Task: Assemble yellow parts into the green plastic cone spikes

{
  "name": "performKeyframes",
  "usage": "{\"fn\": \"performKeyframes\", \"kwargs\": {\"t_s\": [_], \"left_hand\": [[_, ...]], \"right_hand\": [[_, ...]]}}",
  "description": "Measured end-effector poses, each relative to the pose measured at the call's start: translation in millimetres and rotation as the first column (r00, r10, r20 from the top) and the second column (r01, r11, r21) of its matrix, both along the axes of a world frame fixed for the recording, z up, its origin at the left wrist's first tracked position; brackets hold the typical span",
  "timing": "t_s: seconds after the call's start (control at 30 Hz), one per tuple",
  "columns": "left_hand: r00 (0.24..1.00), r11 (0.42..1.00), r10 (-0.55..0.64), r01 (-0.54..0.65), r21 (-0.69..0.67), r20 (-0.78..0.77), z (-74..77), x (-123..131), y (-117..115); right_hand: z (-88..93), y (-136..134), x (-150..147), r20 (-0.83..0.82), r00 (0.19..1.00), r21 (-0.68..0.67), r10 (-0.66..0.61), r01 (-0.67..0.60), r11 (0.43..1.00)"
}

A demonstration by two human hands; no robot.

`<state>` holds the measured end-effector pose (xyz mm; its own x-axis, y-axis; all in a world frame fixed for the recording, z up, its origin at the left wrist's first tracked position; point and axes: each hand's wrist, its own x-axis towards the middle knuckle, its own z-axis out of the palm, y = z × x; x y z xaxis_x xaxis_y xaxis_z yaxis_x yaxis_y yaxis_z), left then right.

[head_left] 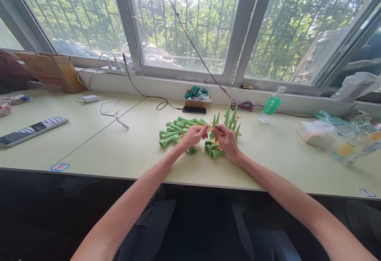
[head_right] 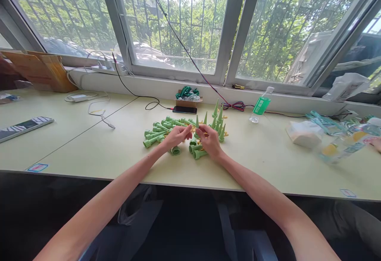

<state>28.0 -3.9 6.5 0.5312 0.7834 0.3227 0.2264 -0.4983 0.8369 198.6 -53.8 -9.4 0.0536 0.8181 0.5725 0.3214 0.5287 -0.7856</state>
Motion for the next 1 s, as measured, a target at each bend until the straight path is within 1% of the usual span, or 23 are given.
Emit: {"fn": "performKeyframes", "kwargs": {"t_s": [0.17,0.33,0.47,0.6,0.7,0.8,0.9,1.0], "left_hand": [[0.999,0.998,-0.019,0.021,-0.060,0.034,1.0,-0.5,-1.1],[0.992,0.979,-0.093,0.107,-0.171,0.087,1.9,-2.3,-1.4],[0.985,0.970,-0.127,0.148,-0.193,0.116,2.8,-3.3,-1.0],[0.985,0.969,-0.138,0.156,-0.191,0.101,2.5,-4.1,-1.5],[0.984,0.975,-0.166,0.174,-0.138,0.069,2.4,-4.3,-3.4],[0.981,0.981,-0.193,0.194,-0.029,0.032,2.7,-3.8,-5.3],[0.984,0.982,-0.180,0.180,0.062,-0.011,2.3,-2.9,-6.0],[0.984,0.977,-0.177,0.178,0.115,-0.022,0.6,-2.8,-5.2]], "right_hand": [[0.7,0.1,-0.4,-0.003,0.999,0.018,0.042,-0.042,0.999],[-0.4,0.4,-0.1,-0.011,0.998,0.018,0.069,-0.068,0.997],[-0.4,-0.4,-0.3,-0.028,0.997,0.006,0.078,-0.078,0.997],[1.0,-0.5,-0.4,-0.030,0.997,-0.036,0.073,-0.074,0.997],[1.9,0.2,0.1,-0.024,0.998,-0.061,0.052,-0.053,0.997],[2.3,0.3,1.1,0.000,1.000,-0.059,0.030,-0.030,0.998],[2.7,-0.5,2.0,0.043,0.999,-0.030,0.017,-0.016,0.999],[3.5,-1.4,2.7,0.078,0.997,-0.022,0.003,-0.001,1.000]]}}
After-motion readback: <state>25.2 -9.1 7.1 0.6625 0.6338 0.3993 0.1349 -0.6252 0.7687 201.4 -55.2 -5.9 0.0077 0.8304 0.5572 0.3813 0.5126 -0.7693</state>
